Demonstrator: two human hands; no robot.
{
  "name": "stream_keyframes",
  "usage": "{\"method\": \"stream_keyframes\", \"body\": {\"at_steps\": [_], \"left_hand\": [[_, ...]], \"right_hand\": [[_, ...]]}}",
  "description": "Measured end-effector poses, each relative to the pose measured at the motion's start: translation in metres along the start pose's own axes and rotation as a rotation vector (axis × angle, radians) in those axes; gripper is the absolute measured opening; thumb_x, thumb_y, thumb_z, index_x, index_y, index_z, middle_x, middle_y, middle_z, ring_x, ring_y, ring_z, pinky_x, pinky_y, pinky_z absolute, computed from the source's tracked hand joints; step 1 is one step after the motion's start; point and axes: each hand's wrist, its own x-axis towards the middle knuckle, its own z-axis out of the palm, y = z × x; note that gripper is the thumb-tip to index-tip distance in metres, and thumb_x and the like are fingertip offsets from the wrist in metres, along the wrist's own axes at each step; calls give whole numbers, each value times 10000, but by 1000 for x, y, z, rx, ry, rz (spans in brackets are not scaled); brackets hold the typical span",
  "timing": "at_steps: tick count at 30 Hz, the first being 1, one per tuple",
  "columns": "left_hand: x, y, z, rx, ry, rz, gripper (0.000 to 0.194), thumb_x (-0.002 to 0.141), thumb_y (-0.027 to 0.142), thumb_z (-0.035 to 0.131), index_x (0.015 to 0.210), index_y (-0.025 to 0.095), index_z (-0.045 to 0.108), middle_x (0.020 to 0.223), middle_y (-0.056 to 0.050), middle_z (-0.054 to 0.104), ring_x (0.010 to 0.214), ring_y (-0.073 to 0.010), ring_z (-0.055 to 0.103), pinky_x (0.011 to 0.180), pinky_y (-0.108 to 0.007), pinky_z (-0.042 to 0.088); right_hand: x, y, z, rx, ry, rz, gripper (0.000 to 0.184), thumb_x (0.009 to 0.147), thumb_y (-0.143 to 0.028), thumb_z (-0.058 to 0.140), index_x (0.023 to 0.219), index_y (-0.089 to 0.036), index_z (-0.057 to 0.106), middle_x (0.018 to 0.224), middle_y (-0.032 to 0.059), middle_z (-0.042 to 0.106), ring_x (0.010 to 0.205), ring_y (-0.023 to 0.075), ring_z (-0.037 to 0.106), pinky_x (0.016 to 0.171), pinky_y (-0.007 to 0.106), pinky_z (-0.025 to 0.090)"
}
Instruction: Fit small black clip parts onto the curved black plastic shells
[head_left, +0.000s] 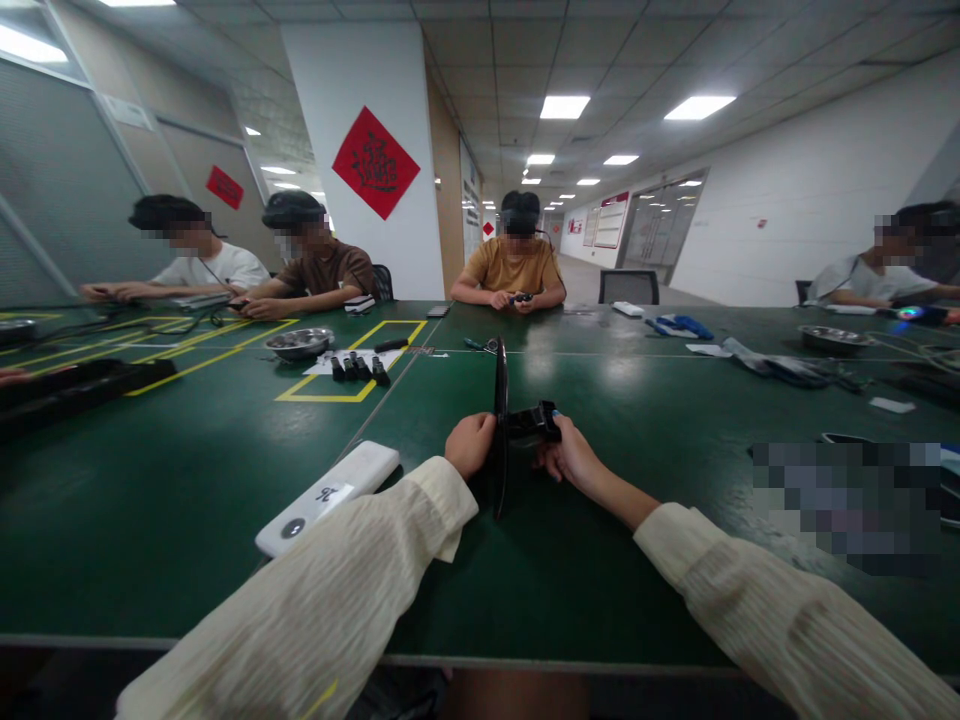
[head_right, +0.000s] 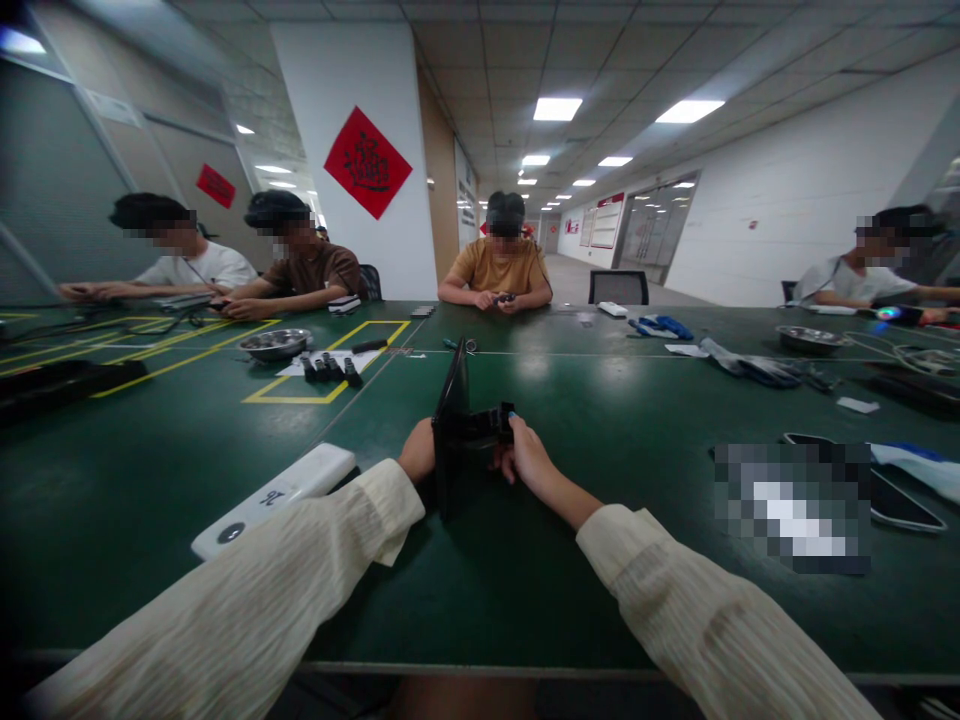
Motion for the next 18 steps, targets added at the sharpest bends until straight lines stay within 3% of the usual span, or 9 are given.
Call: {"method": "stream_keyframes", "body": {"at_steps": [11,18], "left_hand": [[3,0,1,48,21,54,332,855,244,385,666,153,643,726,-86,681,746,-204,605,709,-298,459],[1,1,0,98,10,61,333,878,245,386,734,155,673,817,-114,705,811,-229,624,743,-317,458]], "right_hand": [[-2,-3,2,2,-3,15,584,905,-499,135,620,-173,528,426,28,536,242,90,361,272,213,236],[-3,-7,4,14,21,30,553,907,-494,159,616,-181,510,435,28,541,256,94,379,260,201,226]]}}
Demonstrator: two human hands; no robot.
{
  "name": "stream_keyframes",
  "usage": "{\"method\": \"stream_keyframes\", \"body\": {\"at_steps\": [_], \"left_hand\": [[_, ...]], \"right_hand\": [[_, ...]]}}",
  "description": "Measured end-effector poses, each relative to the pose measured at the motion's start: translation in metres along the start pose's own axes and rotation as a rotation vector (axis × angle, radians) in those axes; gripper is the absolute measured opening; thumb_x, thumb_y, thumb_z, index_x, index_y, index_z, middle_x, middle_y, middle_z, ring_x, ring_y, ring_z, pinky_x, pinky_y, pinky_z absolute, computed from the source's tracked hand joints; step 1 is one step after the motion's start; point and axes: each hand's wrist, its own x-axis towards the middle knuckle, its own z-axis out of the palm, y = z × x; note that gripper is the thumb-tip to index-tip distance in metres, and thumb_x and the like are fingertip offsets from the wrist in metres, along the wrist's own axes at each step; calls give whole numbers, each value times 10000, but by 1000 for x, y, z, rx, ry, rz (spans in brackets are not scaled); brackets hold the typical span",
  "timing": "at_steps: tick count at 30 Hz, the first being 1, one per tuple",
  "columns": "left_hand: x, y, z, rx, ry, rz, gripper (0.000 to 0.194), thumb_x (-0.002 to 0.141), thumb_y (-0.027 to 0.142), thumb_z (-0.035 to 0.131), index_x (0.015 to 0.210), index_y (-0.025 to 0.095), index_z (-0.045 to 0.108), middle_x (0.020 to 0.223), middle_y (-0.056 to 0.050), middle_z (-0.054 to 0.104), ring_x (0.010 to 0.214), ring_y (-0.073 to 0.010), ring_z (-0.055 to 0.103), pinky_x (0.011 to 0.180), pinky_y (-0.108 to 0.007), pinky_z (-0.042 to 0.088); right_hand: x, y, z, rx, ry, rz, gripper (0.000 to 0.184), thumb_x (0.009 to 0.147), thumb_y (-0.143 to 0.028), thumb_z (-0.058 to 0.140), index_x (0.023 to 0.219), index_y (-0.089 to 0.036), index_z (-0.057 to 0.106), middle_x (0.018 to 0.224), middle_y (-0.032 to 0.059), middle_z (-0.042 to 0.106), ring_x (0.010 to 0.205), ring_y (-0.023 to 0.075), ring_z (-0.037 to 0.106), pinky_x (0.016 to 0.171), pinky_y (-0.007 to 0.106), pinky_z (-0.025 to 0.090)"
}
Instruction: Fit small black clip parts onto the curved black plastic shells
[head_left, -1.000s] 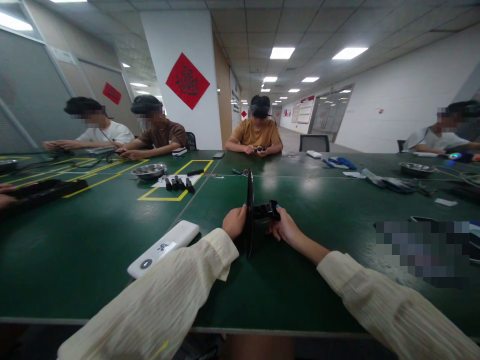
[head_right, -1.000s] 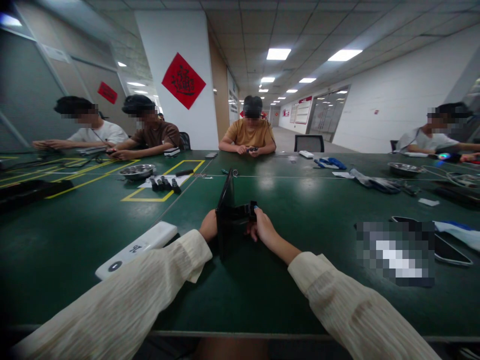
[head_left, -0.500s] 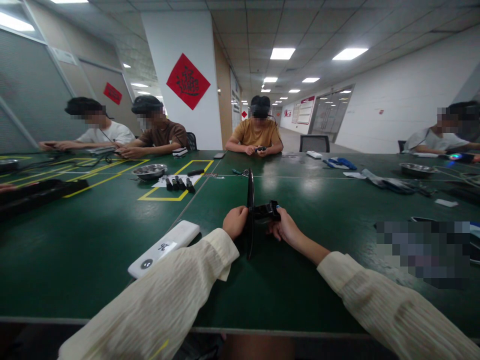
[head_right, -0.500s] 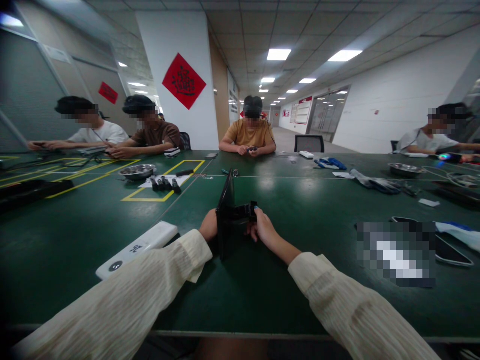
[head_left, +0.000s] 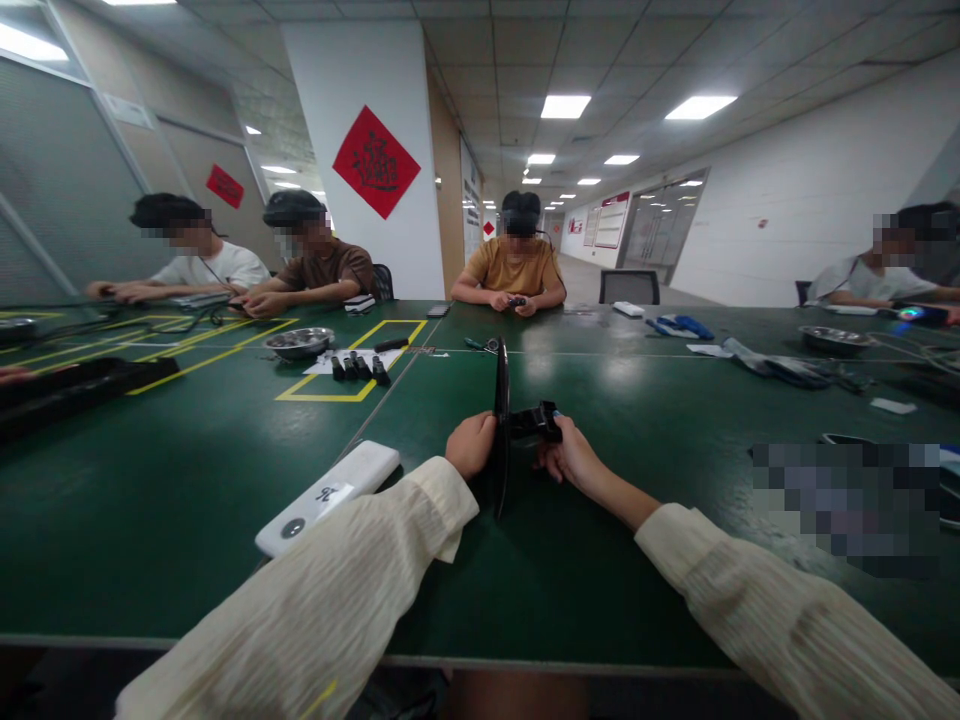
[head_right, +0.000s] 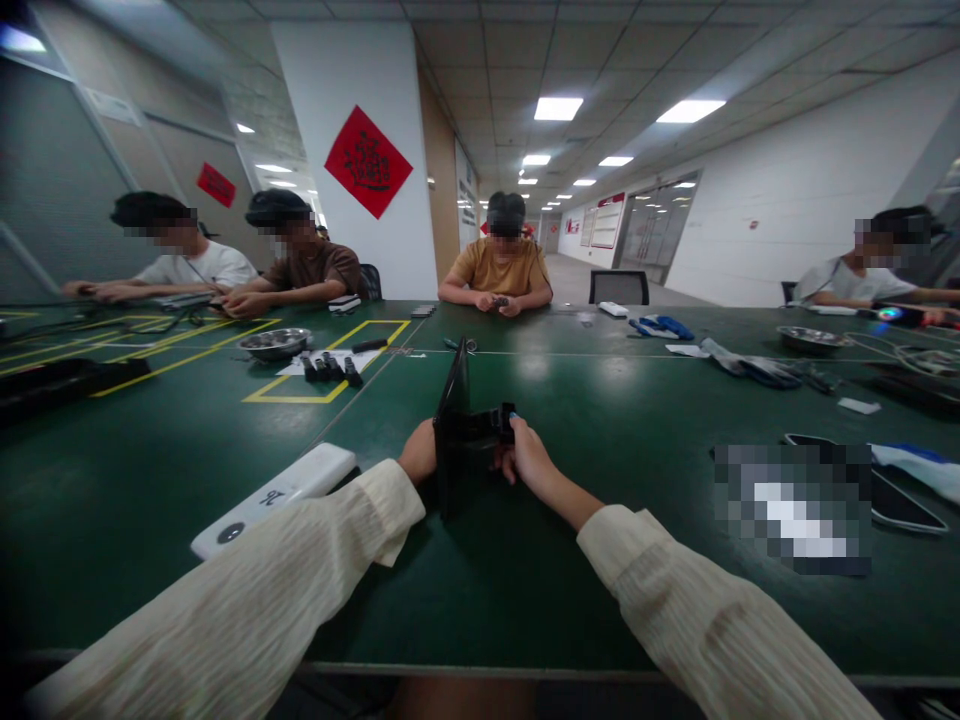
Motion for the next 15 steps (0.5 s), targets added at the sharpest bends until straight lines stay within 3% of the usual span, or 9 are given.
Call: {"method": "stream_keyframes", "body": {"at_steps": [6,15], "left_hand": [[-1,-2,1,-81,-6,-4,371,891,274,356,776,147,686,844,-121,717,827,-245,642,745,-336,467],[2,-1,-2,-15,-42,43,399,904,270,326,746,151,673,843,-123,711,806,-236,639,736,-324,460]], "right_hand": [[0,2,-1,9,-25,-20,568,912,-498,170,623,-167,530,445,34,555,253,90,383,259,195,230],[5,10,-5,33,-33,-48,564,906,-513,198,627,-164,541,455,36,567,261,90,406,256,186,224]]}}
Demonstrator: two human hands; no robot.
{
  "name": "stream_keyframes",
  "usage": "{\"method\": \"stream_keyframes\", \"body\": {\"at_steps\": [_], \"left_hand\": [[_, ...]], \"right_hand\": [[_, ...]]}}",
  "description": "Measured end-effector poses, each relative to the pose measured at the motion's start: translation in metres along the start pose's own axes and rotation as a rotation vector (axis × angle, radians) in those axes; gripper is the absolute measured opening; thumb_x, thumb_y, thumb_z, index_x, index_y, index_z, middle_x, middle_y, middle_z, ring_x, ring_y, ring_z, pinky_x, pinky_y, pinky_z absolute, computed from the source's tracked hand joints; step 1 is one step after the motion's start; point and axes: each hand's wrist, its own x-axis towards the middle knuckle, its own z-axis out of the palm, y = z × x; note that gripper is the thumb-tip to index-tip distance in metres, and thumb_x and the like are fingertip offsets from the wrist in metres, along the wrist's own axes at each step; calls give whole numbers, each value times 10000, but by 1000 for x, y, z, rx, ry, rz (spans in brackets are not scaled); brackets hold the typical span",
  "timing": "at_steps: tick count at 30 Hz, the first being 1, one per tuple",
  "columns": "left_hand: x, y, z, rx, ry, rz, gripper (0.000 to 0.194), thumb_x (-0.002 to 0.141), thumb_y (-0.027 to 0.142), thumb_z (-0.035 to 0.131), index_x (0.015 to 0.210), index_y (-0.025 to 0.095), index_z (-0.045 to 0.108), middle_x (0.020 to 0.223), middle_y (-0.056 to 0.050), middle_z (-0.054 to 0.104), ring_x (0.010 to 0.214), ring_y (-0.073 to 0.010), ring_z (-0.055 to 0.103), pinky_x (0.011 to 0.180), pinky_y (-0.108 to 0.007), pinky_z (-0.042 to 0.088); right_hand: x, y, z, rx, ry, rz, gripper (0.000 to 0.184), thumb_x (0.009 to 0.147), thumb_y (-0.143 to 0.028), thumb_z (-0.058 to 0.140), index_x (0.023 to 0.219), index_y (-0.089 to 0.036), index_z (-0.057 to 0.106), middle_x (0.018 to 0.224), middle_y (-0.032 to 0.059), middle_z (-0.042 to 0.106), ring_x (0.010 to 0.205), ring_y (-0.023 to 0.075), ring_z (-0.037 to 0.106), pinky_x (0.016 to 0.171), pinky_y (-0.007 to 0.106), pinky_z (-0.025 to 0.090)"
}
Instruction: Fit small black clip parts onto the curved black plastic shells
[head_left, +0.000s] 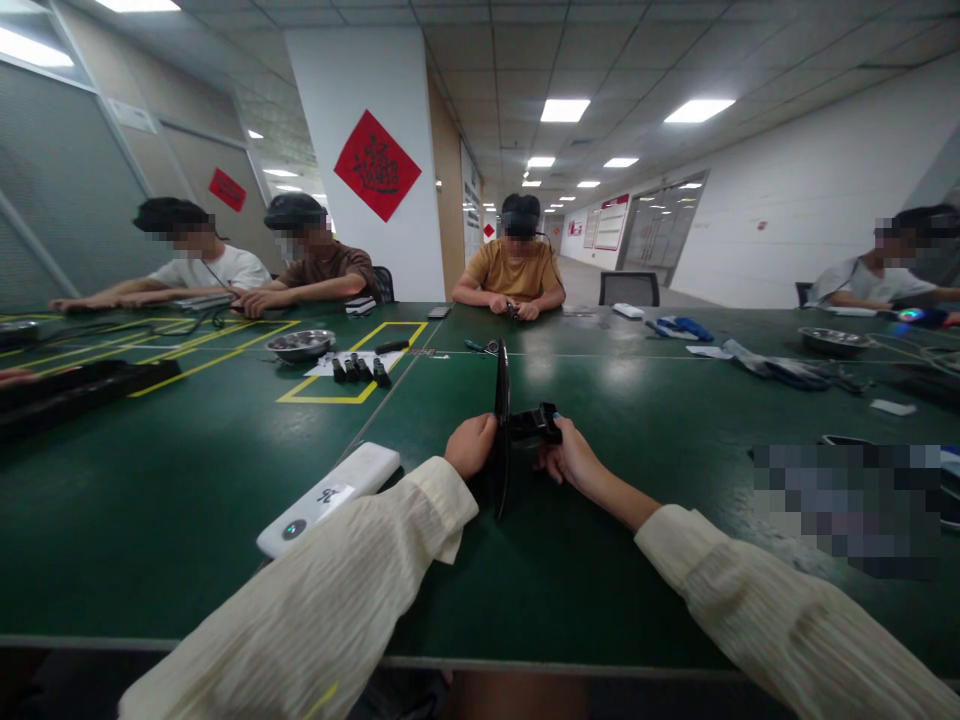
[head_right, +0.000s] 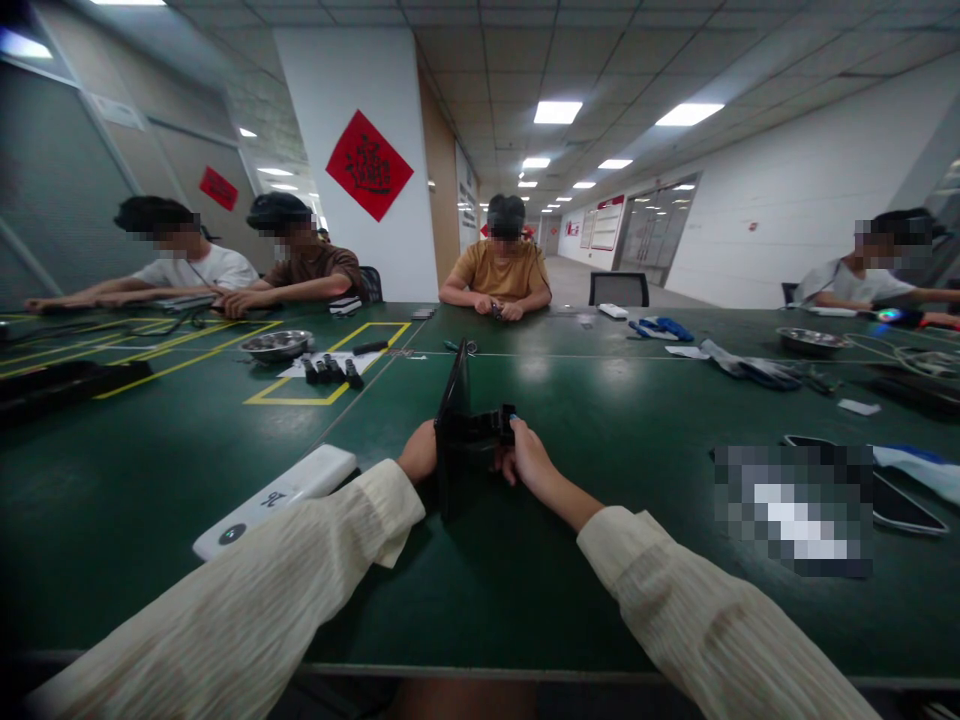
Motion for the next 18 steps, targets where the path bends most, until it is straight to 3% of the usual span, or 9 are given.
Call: {"method": "stream_keyframes", "body": {"at_steps": [9,18], "left_hand": [[2,-4,2,77,-28,15,355,893,264,342,769,156,656,814,-102,697,810,-222,629,746,-317,463],[3,-6,1,11,-38,26,361,881,269,346,709,160,644,768,-86,688,765,-215,616,722,-318,465]], "right_hand": [[-2,-5,3,-22,22,36,597,911,-470,146,587,-156,537,437,40,557,235,83,379,253,193,220],[-2,-6,4,-32,37,47,580,912,-469,143,597,-166,525,442,44,553,241,88,362,259,210,223]]}}
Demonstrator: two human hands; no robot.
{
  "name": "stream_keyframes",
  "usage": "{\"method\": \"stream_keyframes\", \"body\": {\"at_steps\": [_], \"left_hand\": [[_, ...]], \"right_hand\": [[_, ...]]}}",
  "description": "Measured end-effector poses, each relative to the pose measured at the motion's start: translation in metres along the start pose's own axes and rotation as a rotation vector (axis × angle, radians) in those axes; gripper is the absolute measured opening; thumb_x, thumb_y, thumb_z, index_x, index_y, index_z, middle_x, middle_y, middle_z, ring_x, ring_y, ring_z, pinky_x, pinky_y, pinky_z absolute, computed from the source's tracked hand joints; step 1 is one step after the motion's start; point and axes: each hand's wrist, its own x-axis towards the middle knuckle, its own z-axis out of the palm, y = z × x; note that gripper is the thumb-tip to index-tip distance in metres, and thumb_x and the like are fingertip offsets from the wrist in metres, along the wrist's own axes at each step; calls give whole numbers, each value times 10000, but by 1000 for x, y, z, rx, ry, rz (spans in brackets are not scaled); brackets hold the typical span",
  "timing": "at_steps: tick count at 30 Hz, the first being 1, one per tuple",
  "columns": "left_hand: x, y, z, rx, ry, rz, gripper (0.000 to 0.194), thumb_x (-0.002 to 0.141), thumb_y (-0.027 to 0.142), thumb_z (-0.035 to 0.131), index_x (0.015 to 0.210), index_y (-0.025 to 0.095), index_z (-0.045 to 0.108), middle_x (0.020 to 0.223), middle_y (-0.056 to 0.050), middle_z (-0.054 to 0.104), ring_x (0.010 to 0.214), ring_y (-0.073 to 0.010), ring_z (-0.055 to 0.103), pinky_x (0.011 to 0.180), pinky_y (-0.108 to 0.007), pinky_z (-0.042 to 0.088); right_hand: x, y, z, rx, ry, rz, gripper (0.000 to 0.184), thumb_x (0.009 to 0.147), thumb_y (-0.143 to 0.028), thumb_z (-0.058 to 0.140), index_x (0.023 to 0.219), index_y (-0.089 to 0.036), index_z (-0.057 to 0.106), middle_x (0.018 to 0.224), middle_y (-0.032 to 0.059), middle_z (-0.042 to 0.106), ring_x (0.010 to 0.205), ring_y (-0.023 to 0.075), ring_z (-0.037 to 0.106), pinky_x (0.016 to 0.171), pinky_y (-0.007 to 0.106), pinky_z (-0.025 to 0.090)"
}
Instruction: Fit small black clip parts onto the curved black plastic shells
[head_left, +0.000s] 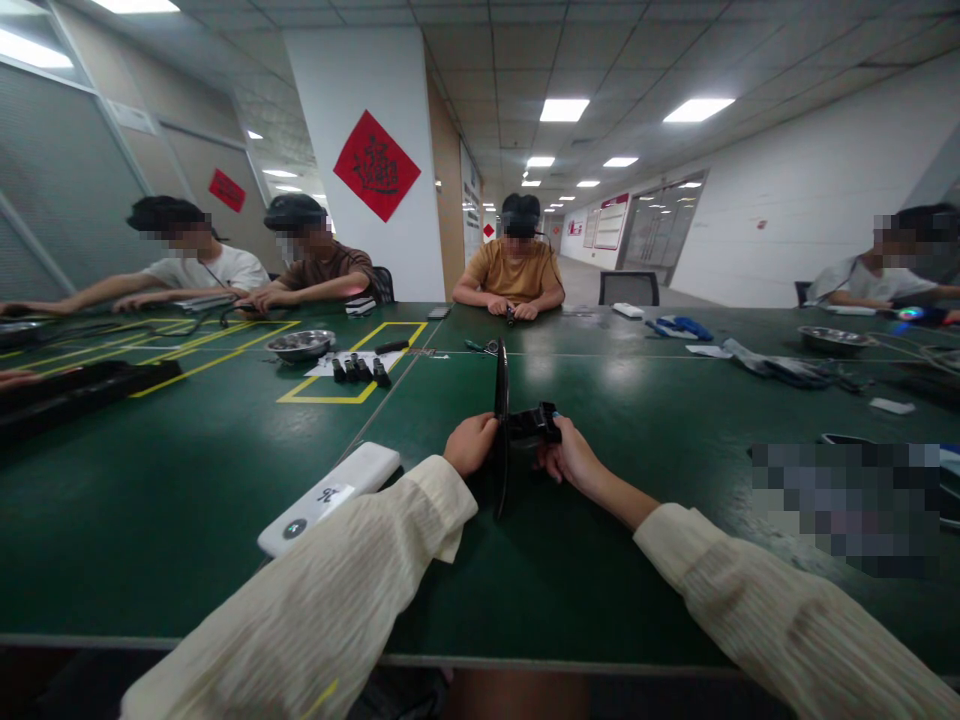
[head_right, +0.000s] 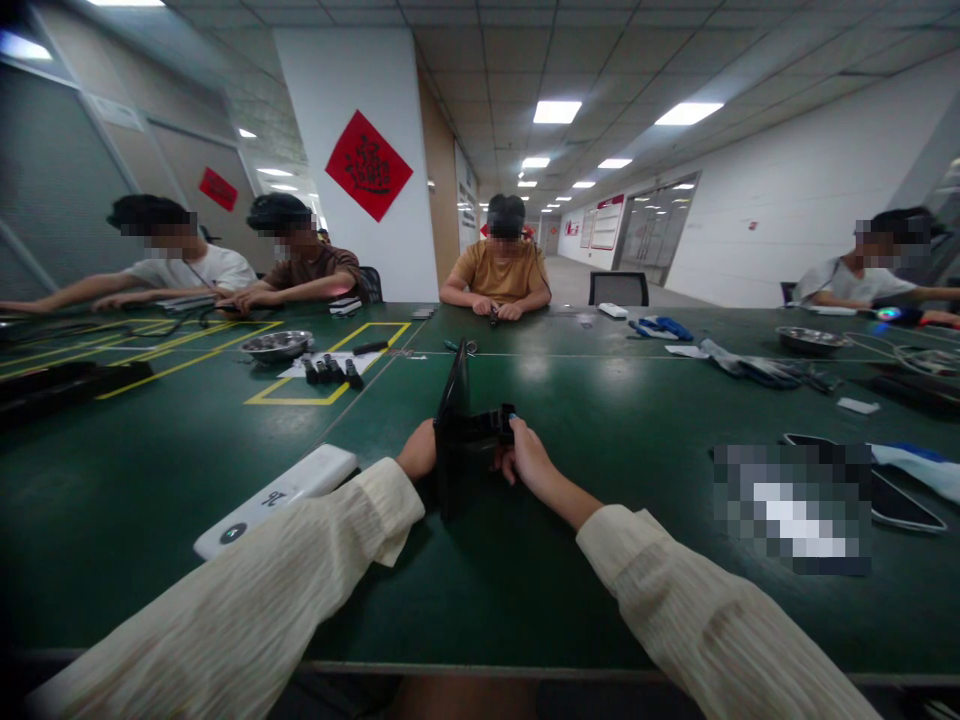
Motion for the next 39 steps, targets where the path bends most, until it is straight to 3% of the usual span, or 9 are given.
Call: {"method": "stream_keyframes", "body": {"at_steps": [7,13,21,28,39], "left_hand": [[0,0,2,25,17,-10,404,916,274,315,769,142,668,864,-118,703,831,-233,624,760,-331,458],[-1,0,3,-52,32,-44,452,922,339,316,731,139,674,794,-109,696,776,-224,624,727,-314,455],[0,-2,3,35,28,-48,420,904,291,319,686,151,649,822,-112,700,781,-226,619,712,-319,455],[-1,-2,4,-50,48,-47,425,910,326,316,713,159,655,781,-97,696,801,-229,622,707,-314,456],[-3,4,0,4,25,-66,399,891,298,317,640,168,599,764,-96,682,756,-223,616,683,-315,448]], "right_hand": [[0,1,-1,-15,-14,-12,578,908,-484,157,594,-165,523,450,46,558,246,87,369,266,212,225],[3,6,-3,8,-35,-38,576,904,-524,179,634,-163,538,462,40,568,253,91,380,262,207,226],[2,3,-2,-23,-19,-16,606,906,-525,133,624,-165,532,435,34,545,250,85,370,266,198,210],[1,3,-3,-32,-21,-18,597,909,-531,138,645,-163,527,437,34,547,251,86,374,274,198,200],[2,5,-5,-25,-45,-21,594,907,-526,154,638,-161,536,448,39,559,254,88,387,275,200,207]]}}
